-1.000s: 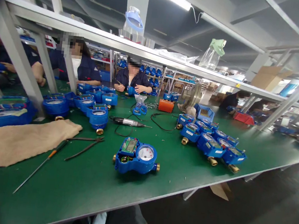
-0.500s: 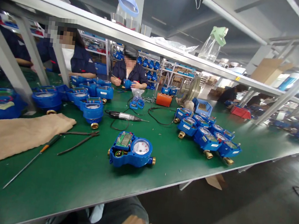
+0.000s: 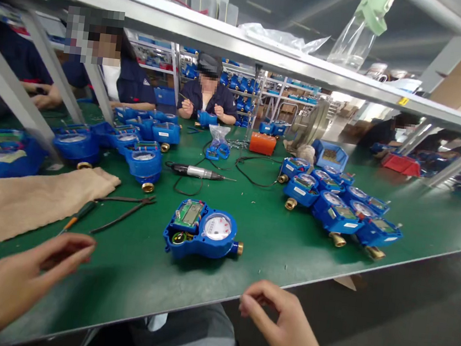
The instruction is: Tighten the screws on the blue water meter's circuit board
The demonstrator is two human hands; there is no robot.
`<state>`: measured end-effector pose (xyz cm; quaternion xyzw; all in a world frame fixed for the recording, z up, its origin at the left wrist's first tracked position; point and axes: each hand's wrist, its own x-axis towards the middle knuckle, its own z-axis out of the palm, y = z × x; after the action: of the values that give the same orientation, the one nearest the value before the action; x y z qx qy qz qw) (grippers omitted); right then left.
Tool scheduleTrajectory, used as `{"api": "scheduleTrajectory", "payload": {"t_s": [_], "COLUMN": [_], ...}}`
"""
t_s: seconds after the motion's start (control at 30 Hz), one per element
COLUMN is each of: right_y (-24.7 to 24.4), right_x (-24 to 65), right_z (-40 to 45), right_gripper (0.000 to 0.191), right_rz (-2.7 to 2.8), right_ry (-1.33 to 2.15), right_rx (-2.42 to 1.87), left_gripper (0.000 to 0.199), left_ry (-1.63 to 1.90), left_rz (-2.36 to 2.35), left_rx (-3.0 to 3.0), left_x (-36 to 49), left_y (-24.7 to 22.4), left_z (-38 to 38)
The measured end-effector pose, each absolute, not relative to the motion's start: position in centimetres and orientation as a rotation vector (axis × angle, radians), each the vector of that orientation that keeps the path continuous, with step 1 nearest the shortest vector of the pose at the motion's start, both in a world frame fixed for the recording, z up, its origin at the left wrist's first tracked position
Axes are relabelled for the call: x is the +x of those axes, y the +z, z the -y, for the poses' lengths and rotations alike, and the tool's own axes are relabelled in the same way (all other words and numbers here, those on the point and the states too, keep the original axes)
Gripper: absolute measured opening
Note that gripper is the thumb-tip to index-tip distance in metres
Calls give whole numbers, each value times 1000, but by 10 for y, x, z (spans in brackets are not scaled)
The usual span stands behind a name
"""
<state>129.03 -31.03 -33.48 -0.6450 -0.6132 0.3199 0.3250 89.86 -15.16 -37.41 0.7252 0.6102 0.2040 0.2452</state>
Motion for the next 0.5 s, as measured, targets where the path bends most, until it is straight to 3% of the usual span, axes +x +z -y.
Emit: {"api": "scheduleTrajectory", "payload": {"t_s": [0.17,0.3,0.4,0.5], "right_y": [-322,-309,-315,-357], "right_x": [1299,1289,1267,1254], "right_z": [274,252,258,285], "right_gripper": [14,11,13,15], "right_rz": [1719,1691,1792,2251], "right_ry": [430,359,745,1329], "right_rx": [-1557,-1429,-1350,-1382], "left_gripper": [48,66,58,58], "left_ry": [522,627,638,565], "left_rz": [-1604,-1549,-1381,-1158], "left_rx": [2281,2398,2399,2375], "left_x": [893,915,940,962], "left_y": [-385,-389,-381,-372], "left_z": [82,49,54,85]}}
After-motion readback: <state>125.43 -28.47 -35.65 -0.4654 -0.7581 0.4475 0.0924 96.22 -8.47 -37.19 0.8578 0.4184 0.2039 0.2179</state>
